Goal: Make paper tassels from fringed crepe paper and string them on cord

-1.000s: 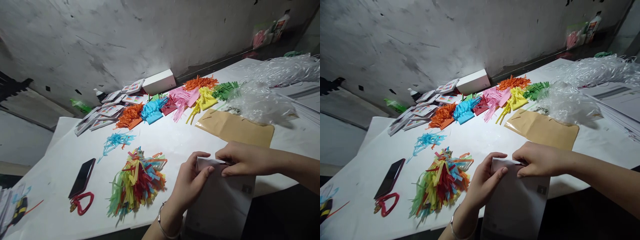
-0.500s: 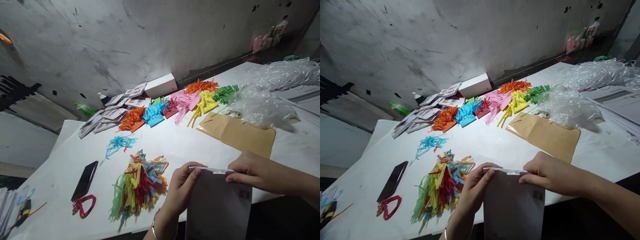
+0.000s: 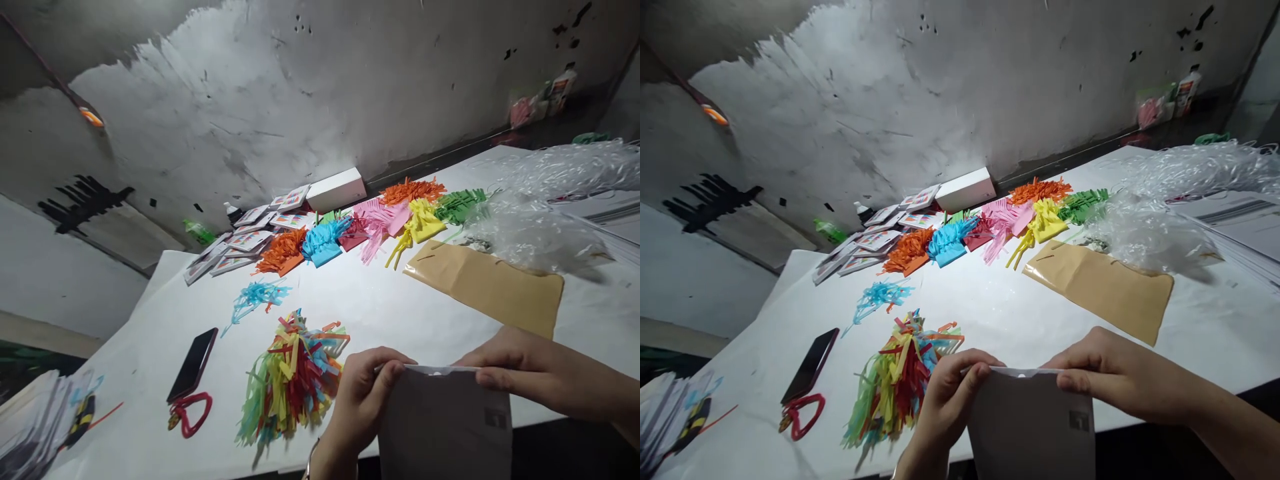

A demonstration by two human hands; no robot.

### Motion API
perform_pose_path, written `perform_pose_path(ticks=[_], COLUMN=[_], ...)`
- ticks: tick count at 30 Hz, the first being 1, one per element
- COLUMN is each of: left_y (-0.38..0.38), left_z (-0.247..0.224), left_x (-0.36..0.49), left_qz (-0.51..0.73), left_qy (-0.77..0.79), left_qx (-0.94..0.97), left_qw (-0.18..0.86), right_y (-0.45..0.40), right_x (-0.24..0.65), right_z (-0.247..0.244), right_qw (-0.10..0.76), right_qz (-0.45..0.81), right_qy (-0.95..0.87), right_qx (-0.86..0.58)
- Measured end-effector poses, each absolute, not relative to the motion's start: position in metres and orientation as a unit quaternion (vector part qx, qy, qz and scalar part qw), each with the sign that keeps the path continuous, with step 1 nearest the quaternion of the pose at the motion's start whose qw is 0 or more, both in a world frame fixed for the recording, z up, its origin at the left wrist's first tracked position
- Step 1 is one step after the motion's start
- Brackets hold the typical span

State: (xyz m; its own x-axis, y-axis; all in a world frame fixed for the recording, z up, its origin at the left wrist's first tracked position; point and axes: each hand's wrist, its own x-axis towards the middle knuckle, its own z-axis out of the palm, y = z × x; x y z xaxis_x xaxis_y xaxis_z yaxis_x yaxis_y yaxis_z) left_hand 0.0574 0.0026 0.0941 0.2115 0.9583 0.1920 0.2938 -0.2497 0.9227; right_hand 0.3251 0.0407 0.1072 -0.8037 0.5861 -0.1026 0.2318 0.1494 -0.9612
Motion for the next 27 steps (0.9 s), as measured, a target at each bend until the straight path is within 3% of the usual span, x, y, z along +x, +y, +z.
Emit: perform_pose_path(ticks=[5,10,14,17,21,27], left_y=[-0.005,-0.006,-0.009,-0.015,-0.022,-0.022], left_z=[0.098,0.096,0.094,0.098,0.103,0.102], left_x=[0.064,0.063,0.059,0.057,0.052,0.039], left_qz=[0.399,0.423,0.433,0.449,0.445,0.418], left_qy=[0.486,0.491,0.513,0.536,0.58,0.609], left_qx=[0.696,0.643,0.568,0.592,0.59,0.496], left_qw=[0.346,0.408,0.475,0.4,0.342,0.456], right_y=[0.032,0.033,0.037,0.035,0.025,0.006], right_x=[0.304,0.293,0.3,0.308,0.314,0.299], right_z=[0.113,0.124,0.126,0.117,0.099,0.079], right_qw=[0.154,0.141,0.136,0.147,0.24,0.339], right_qz=[0.46,0.305,0.362,0.38,0.374,0.487], right_qy=[-0.802,-0.888,-0.881,-0.867,-0.827,-0.736], right_qx=[-0.348,-0.314,-0.272,-0.289,-0.343,-0.327])
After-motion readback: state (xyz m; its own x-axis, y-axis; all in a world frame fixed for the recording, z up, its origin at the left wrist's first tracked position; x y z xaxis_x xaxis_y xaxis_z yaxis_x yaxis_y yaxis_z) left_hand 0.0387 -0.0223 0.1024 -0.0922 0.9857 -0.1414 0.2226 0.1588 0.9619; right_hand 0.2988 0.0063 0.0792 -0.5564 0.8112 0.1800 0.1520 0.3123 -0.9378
